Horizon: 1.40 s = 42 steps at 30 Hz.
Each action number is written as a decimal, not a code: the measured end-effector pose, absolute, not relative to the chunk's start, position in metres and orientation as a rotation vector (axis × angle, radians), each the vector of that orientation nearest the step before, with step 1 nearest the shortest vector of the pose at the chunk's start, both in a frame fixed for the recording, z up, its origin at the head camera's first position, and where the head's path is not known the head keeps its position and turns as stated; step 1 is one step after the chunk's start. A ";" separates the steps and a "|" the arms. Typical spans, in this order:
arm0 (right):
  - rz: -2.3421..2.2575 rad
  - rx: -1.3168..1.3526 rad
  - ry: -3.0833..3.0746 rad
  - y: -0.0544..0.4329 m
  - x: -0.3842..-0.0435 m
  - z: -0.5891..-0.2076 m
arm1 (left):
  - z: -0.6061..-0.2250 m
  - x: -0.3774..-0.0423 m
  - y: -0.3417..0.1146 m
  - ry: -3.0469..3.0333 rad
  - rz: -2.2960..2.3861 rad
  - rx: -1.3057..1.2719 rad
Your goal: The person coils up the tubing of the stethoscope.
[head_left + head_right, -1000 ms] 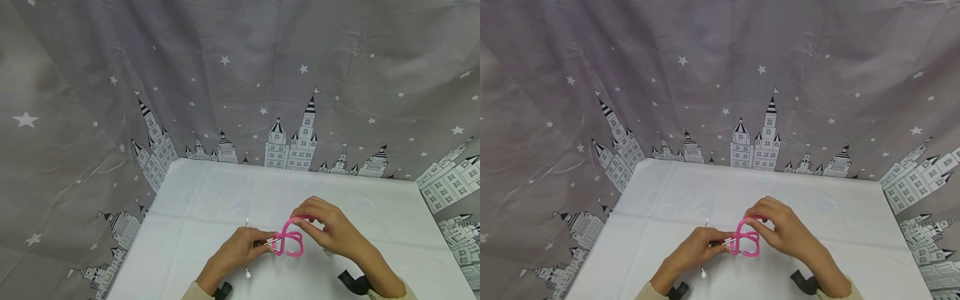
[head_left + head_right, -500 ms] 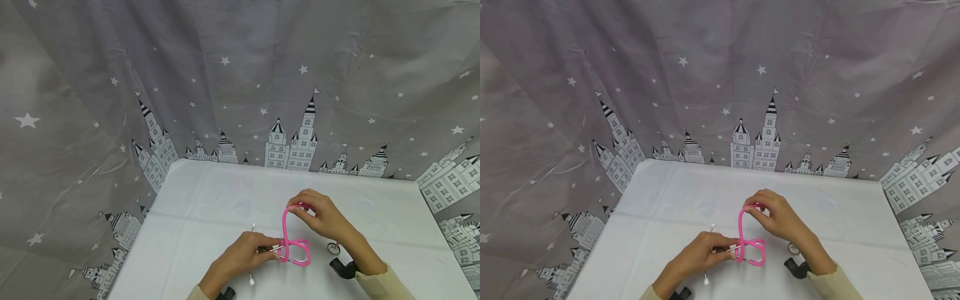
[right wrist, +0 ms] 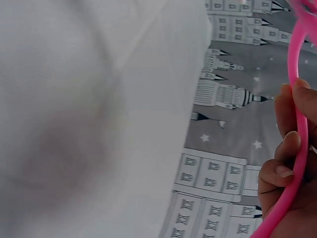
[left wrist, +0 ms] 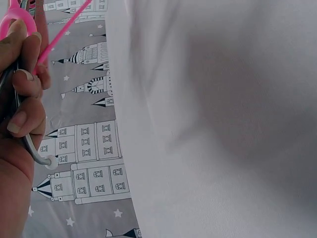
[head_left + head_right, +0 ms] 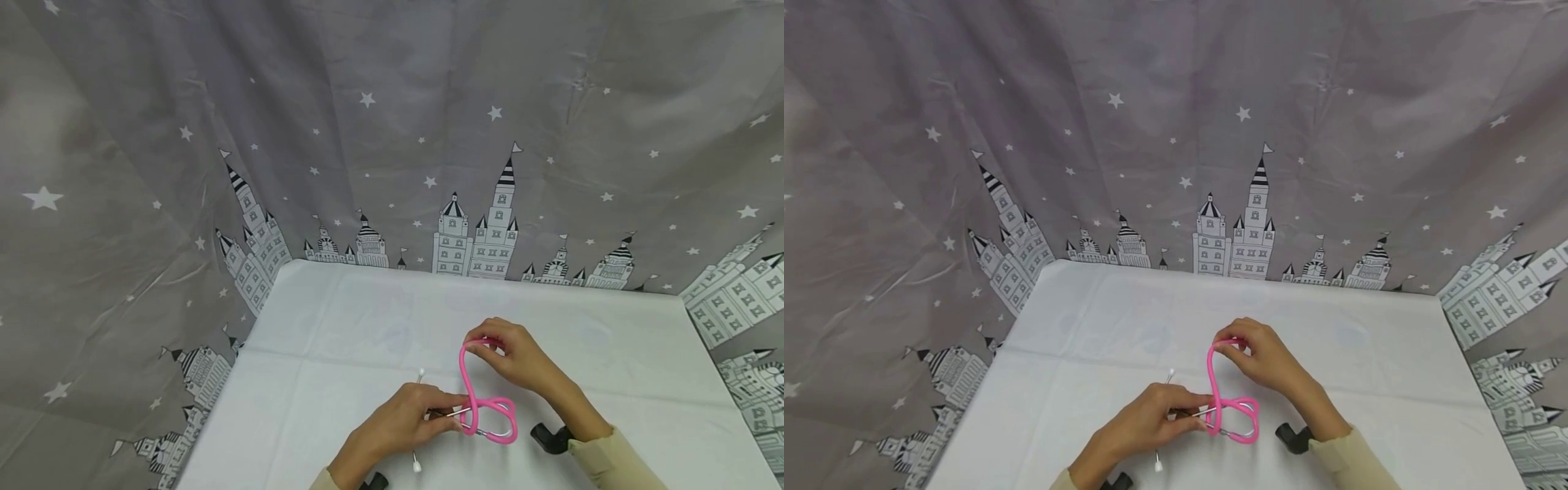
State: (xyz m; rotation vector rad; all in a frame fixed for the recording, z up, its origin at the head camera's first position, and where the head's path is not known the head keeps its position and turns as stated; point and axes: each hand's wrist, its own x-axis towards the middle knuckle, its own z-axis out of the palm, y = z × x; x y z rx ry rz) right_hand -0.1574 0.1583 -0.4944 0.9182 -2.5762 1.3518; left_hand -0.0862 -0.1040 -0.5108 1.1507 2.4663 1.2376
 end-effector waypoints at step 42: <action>1.509 0.764 -2.716 0.162 -0.137 -0.542 | -0.515 -0.085 -0.097 2.517 1.276 1.236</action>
